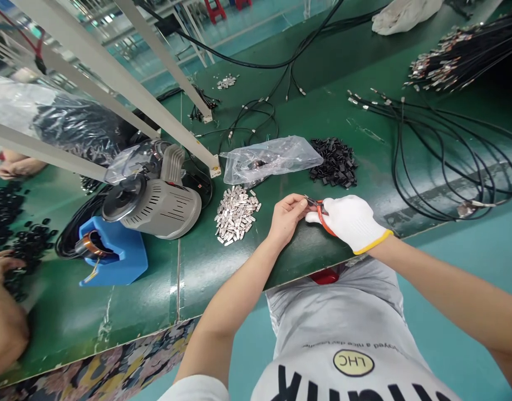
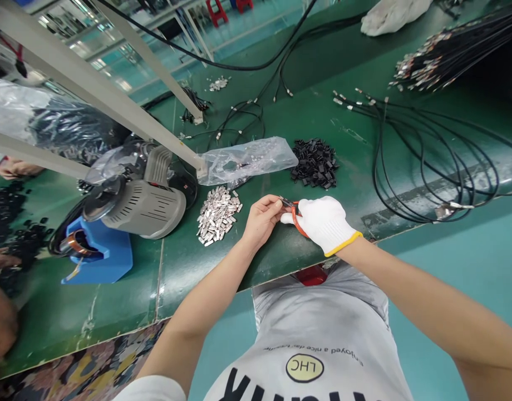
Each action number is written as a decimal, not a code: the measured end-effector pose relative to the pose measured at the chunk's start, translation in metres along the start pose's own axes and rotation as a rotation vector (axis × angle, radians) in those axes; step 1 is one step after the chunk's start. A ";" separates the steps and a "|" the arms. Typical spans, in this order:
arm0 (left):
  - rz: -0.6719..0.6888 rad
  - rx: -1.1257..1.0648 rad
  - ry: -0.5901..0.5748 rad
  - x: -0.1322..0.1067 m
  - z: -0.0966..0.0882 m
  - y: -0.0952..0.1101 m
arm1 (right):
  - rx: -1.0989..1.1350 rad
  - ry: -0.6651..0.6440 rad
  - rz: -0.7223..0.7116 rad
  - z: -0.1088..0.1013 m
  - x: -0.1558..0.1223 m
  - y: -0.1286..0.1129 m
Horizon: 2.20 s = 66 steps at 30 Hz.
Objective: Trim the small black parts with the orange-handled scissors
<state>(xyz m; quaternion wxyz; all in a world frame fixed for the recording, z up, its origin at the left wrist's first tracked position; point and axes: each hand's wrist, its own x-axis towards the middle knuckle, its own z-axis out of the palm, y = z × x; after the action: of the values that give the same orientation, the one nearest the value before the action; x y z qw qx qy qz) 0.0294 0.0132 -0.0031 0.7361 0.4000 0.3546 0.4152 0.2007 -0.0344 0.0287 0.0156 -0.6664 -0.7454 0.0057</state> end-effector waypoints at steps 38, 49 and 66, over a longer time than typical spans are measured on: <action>0.038 0.073 -0.074 -0.002 -0.006 0.021 | 0.153 -0.076 -0.052 -0.004 0.011 0.008; 0.368 0.602 -0.044 0.001 -0.018 0.018 | 0.517 -0.400 0.049 -0.029 0.015 0.007; 0.175 0.343 -0.080 -0.009 -0.005 0.032 | 0.296 -0.194 0.171 -0.019 0.004 -0.017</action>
<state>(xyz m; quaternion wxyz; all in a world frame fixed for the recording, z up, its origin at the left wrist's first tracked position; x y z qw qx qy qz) 0.0116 0.0175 0.0245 0.6317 0.5650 0.3544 0.3951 0.1840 -0.0324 0.0487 0.0409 -0.7140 -0.6751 0.1811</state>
